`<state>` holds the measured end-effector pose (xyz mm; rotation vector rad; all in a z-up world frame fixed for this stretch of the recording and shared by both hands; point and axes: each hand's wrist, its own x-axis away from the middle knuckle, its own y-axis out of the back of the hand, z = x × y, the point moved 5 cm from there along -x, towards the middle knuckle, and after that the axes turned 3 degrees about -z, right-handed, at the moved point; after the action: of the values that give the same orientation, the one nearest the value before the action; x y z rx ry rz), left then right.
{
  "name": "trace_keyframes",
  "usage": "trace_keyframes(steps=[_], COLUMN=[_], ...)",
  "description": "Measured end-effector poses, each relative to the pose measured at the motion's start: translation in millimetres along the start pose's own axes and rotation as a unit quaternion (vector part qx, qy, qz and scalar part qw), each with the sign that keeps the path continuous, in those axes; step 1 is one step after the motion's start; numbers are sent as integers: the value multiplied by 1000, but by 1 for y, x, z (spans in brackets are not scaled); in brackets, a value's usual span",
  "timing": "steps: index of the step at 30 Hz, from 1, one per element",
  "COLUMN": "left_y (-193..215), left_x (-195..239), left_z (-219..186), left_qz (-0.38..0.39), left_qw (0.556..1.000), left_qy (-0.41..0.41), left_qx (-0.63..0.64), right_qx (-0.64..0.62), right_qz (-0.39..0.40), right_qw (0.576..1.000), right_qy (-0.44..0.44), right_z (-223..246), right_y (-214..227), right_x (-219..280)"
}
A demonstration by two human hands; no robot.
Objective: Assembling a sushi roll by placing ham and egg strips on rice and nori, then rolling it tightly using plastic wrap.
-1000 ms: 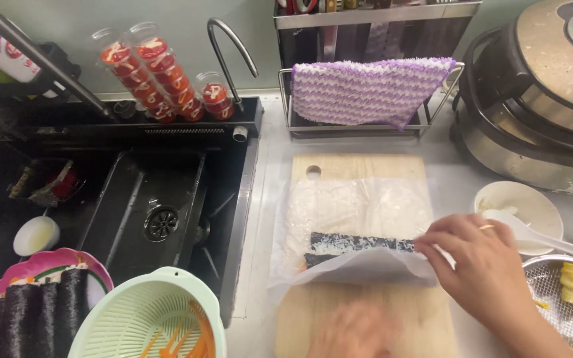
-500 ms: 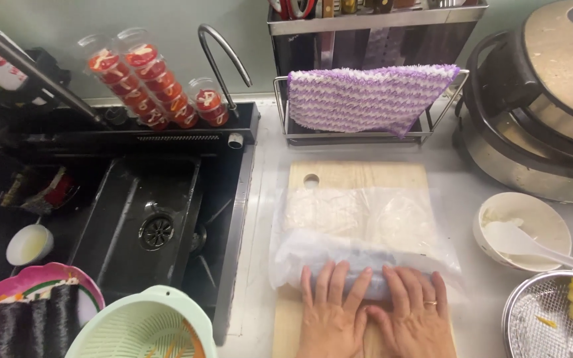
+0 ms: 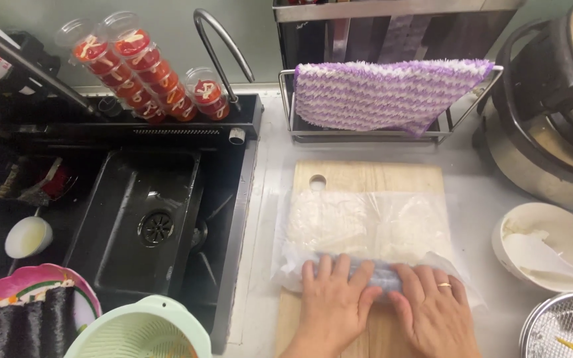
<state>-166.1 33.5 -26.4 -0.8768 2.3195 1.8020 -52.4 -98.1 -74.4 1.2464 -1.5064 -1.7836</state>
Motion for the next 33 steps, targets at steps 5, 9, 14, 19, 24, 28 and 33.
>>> trace_keyframes(steps=[5, 9, 14, 19, 24, 28, 33], left_y=[-5, -32, -25, -18, -5, -11, -20], left_x=[38, 58, 32, 1, -2, 37, 52], left_z=[-19, -24, -12, -7, -9, -24, -34], left_qz=[-119, -186, -18, 12, 16, -38, -75], left_qw=[992, 971, 998, 993, 998, 998, 994], left_qy=[-23, -49, -42, -60, -42, -37, -78], left_qx=[-37, -144, -41, -96, -43, -20, 6], right_qx=[8, 51, 8, 42, -78, -84, -10], right_qz=[-115, -245, -123, -51, 53, 72, 283], right_qw=[993, 967, 992, 997, 995, 993, 956], right_qy=[-38, 52, 41, 45, 40, -27, -78], right_z=[25, 61, 35, 20, 3, -42, -74], right_y=[20, 29, 9, 4, -11, -2, -10], right_x=[20, 19, 12, -10, -9, -23, -64])
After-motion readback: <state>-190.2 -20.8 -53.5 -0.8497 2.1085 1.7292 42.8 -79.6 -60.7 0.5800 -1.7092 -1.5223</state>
